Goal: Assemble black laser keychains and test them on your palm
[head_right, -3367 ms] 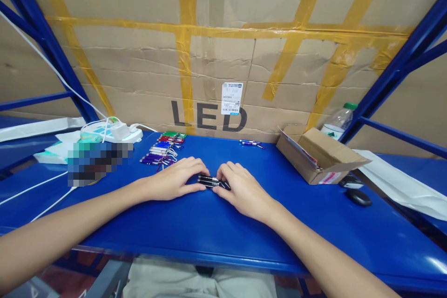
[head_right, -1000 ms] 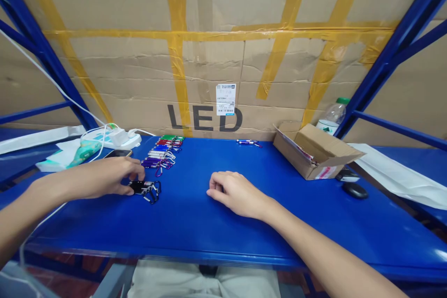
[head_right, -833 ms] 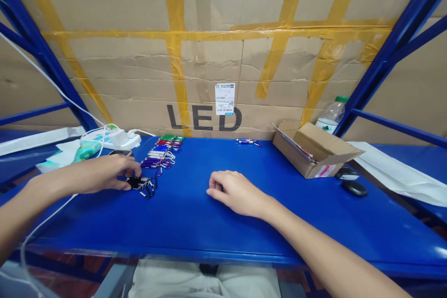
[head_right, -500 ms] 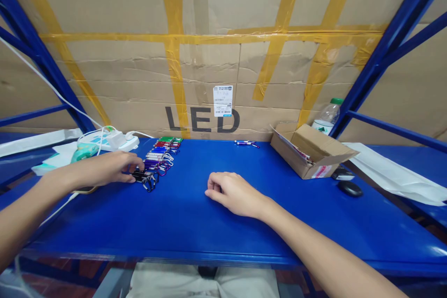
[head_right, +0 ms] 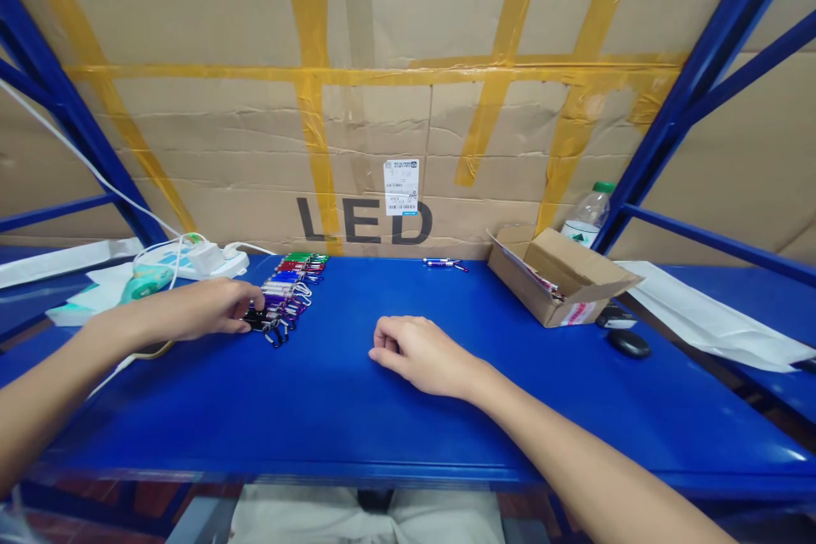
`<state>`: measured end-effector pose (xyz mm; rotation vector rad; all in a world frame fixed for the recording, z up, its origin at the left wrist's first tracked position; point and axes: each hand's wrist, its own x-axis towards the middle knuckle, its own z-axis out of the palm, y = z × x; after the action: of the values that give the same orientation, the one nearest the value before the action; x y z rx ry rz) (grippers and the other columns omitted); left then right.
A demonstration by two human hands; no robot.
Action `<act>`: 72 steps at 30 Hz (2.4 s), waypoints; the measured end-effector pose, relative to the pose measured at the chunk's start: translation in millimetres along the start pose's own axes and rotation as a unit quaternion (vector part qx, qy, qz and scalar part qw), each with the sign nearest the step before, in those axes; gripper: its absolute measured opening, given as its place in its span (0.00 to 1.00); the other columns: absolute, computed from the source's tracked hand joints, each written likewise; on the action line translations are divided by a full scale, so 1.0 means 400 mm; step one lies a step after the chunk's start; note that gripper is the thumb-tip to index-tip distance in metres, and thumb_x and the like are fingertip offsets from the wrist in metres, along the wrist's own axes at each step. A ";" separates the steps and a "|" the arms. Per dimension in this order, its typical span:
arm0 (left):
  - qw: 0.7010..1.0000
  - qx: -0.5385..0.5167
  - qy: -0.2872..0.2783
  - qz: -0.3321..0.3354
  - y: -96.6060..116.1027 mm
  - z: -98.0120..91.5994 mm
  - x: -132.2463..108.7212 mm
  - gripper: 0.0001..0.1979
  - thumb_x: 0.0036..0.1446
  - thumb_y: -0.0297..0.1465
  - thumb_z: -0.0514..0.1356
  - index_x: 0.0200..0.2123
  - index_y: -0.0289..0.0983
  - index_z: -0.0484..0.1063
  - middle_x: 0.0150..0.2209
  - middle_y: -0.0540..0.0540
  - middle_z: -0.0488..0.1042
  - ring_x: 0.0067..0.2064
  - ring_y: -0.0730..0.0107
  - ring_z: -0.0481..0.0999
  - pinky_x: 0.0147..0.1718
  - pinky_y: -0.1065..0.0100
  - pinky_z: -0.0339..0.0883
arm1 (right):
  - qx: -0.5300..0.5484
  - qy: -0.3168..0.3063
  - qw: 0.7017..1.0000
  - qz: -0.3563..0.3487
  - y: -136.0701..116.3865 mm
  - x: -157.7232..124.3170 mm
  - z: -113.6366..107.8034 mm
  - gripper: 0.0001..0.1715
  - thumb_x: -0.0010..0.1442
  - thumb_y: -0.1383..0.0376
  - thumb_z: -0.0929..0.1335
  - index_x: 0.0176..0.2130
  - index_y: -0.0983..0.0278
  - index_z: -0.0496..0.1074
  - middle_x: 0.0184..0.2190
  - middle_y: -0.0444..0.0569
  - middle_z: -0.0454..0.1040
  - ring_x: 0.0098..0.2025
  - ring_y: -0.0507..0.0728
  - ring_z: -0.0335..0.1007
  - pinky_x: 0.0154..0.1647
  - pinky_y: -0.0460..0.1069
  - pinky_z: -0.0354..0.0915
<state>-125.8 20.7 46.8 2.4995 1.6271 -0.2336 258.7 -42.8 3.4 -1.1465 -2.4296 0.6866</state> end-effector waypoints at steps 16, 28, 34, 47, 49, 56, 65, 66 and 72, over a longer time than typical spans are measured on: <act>0.954 -0.108 0.097 0.263 0.271 0.036 0.075 0.16 0.75 0.41 0.57 0.56 0.41 0.76 0.57 0.41 0.76 0.58 0.55 0.75 0.61 0.58 0.65 | -0.145 0.110 0.981 0.062 0.130 0.037 -0.028 0.09 0.75 0.60 0.67 0.42 0.61 0.73 0.40 0.49 0.77 0.45 0.59 0.69 0.54 0.56 0.61; 0.955 -0.060 0.139 0.256 0.273 0.099 0.147 0.20 0.77 0.44 0.54 0.62 0.40 0.73 0.61 0.39 0.72 0.58 0.52 0.72 0.59 0.55 0.64 | -0.201 0.193 0.943 0.181 0.308 0.060 -0.080 0.23 0.73 0.58 0.63 0.61 0.63 0.73 0.61 0.61 0.74 0.61 0.70 0.69 0.62 0.62 0.65; 0.952 -0.070 0.147 0.260 0.268 0.114 0.142 0.22 0.78 0.45 0.51 0.64 0.42 0.73 0.63 0.39 0.71 0.59 0.52 0.71 0.61 0.54 0.62 | -0.229 0.187 0.930 0.217 0.345 0.069 -0.084 0.35 0.74 0.53 0.60 0.75 0.58 0.60 0.76 0.56 0.60 0.74 0.76 0.55 0.70 0.71 0.57; 0.954 -0.057 0.148 0.253 0.270 0.119 0.144 0.22 0.78 0.45 0.50 0.64 0.41 0.72 0.64 0.39 0.70 0.61 0.51 0.70 0.63 0.53 0.60 | -0.227 0.106 0.928 0.274 0.349 0.080 -0.091 0.48 0.74 0.37 0.51 0.81 0.56 0.45 0.82 0.46 0.40 0.82 0.71 0.35 0.78 0.72 0.41; 0.955 -0.057 0.145 0.254 0.271 0.117 0.144 0.22 0.78 0.44 0.51 0.64 0.41 0.73 0.64 0.39 0.71 0.60 0.51 0.70 0.63 0.53 0.60 | -0.235 0.093 0.929 0.272 0.351 0.081 -0.093 0.49 0.74 0.36 0.51 0.81 0.56 0.44 0.82 0.47 0.39 0.82 0.70 0.34 0.78 0.72 0.40; 0.955 -0.061 0.145 0.250 0.274 0.111 0.138 0.22 0.78 0.45 0.51 0.64 0.43 0.73 0.64 0.41 0.71 0.61 0.51 0.71 0.62 0.53 0.61 | -0.247 0.097 0.929 0.258 0.349 0.081 -0.092 0.51 0.73 0.34 0.51 0.81 0.57 0.45 0.81 0.51 0.46 0.82 0.72 0.38 0.78 0.71 0.44; 0.950 -0.057 0.166 0.256 0.267 0.124 0.149 0.21 0.78 0.46 0.52 0.63 0.43 0.73 0.64 0.41 0.71 0.60 0.51 0.72 0.61 0.53 0.63 | -0.249 0.104 0.932 0.244 0.352 0.082 -0.088 0.52 0.72 0.34 0.51 0.81 0.59 0.46 0.81 0.51 0.48 0.82 0.71 0.36 0.79 0.71 0.41; 0.950 -0.057 0.167 0.258 0.267 0.125 0.150 0.21 0.78 0.46 0.52 0.62 0.43 0.73 0.63 0.41 0.71 0.60 0.51 0.72 0.61 0.53 0.63 | -0.252 0.114 0.930 0.240 0.354 0.082 -0.087 0.53 0.72 0.34 0.52 0.80 0.60 0.47 0.80 0.53 0.51 0.82 0.71 0.38 0.79 0.71 0.42; 0.948 -0.062 0.173 0.259 0.263 0.129 0.156 0.21 0.78 0.46 0.51 0.62 0.43 0.73 0.63 0.42 0.72 0.60 0.52 0.72 0.60 0.53 0.63 | -0.245 0.120 0.934 0.229 0.363 0.086 -0.085 0.52 0.72 0.34 0.53 0.81 0.59 0.46 0.81 0.52 0.48 0.82 0.71 0.37 0.79 0.71 0.42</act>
<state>-7.1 23.4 -12.6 2.8627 0.9633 0.3755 344.1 73.5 -47.5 -1.9035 -2.1902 0.0279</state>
